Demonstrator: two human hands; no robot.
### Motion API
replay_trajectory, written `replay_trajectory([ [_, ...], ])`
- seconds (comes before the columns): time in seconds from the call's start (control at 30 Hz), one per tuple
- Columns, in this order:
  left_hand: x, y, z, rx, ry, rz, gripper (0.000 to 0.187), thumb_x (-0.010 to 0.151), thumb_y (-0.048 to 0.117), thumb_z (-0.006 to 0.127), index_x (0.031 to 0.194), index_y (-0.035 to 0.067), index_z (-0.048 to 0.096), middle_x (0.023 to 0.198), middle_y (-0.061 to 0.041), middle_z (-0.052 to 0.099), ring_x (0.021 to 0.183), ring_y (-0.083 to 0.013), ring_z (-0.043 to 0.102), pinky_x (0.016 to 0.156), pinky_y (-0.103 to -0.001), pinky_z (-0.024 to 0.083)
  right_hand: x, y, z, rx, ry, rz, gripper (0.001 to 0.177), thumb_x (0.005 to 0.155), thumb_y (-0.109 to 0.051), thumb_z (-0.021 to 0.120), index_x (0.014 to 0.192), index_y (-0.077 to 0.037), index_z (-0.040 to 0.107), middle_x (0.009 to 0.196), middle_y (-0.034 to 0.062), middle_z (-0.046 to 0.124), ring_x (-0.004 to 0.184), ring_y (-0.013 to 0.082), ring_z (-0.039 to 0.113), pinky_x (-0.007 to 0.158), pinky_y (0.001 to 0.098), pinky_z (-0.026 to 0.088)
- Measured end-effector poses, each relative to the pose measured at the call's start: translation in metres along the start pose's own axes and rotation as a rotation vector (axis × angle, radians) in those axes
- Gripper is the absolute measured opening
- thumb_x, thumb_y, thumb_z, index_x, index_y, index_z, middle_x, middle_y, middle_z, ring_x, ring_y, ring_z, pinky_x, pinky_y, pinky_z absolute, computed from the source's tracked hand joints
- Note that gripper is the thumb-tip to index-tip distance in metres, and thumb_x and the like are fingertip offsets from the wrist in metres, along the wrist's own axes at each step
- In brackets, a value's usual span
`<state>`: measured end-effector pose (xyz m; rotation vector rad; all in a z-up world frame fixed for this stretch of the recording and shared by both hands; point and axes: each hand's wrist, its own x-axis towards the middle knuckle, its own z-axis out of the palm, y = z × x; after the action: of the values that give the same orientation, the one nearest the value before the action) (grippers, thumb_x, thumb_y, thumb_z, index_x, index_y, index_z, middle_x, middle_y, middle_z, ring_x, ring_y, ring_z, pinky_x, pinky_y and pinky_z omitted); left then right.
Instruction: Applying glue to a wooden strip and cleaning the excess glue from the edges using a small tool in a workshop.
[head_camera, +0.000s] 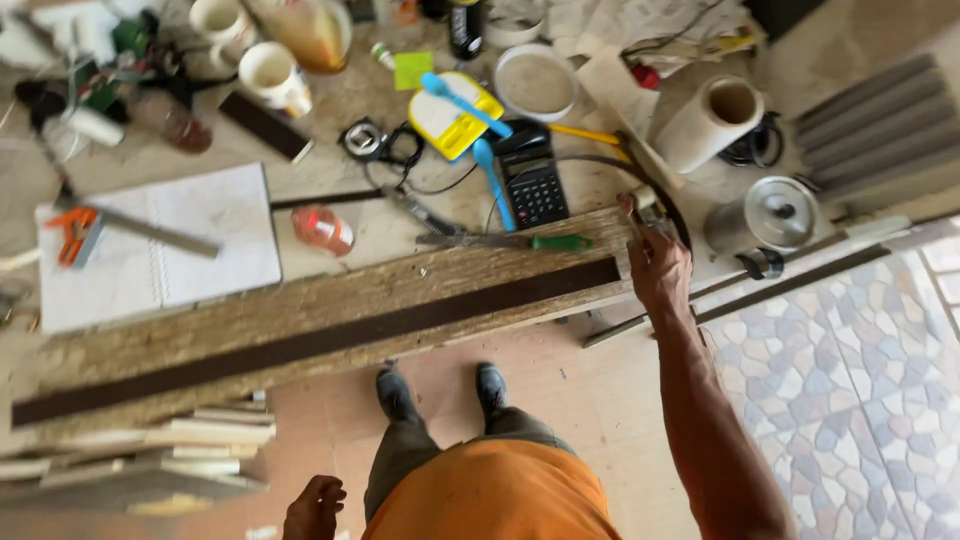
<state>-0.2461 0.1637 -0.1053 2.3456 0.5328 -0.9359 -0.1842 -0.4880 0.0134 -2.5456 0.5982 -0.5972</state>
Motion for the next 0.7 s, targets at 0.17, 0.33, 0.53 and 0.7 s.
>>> replay_trajectory([
  [0.17, -0.022, -0.065, 0.049, -0.267, 0.186, -0.112, 0.022, 0.097, 0.025, 0.061, 0.093, 0.011, 0.077, 0.083, -0.011, 0.085, 0.073, -0.0225, 0.081, 0.07, -0.028, 0.061, 0.014, 0.008, 0.019, -0.165, -0.135, -0.032, 0.013, 0.092, -0.017, 0.062, 0.094, -0.006, 0.067, 0.087, 0.0218, 0.067, 0.084, 0.0452, 0.06, 0.07, 0.0573, 0.047],
  [0.33, -0.064, -0.071, 0.063, -0.209, 0.135, -0.18, 0.026, 0.096, 0.024, 0.056, 0.092, 0.013, 0.079, 0.09, -0.007, 0.085, 0.081, -0.0205, 0.079, 0.077, -0.027, 0.06, 0.008, 0.012, 0.014, -0.107, -0.061, -0.075, 0.025, 0.091, -0.011, 0.066, 0.114, -0.008, 0.077, 0.087, 0.0186, 0.07, 0.075, 0.0395, 0.068, 0.067, 0.0513, 0.055],
  [0.53, -0.057, -0.053, 0.053, -0.137, 0.072, -0.164, 0.033, 0.095, 0.022, 0.049, 0.09, 0.015, 0.081, 0.098, -0.002, 0.085, 0.09, -0.0177, 0.078, 0.085, -0.026, 0.059, -0.054, -0.037, -0.002, 0.042, 0.052, -0.064, 0.034, 0.102, -0.019, 0.068, 0.071, -0.013, 0.055, 0.056, 0.001, 0.048, 0.051, 0.0171, 0.047, 0.054, 0.0353, 0.038],
  [0.7, 0.013, -0.08, 0.038, -0.045, 0.035, 0.045, 0.027, 0.088, 0.007, 0.057, 0.092, 0.021, 0.08, 0.084, -0.001, 0.082, 0.07, -0.0166, 0.072, 0.073, -0.028, 0.058, -0.185, -0.016, 0.024, 0.119, -0.288, -0.067, 0.043, 0.089, -0.024, 0.069, 0.052, -0.015, 0.049, 0.046, -0.0054, 0.039, 0.045, 0.0089, 0.033, 0.04, 0.0351, 0.028],
])
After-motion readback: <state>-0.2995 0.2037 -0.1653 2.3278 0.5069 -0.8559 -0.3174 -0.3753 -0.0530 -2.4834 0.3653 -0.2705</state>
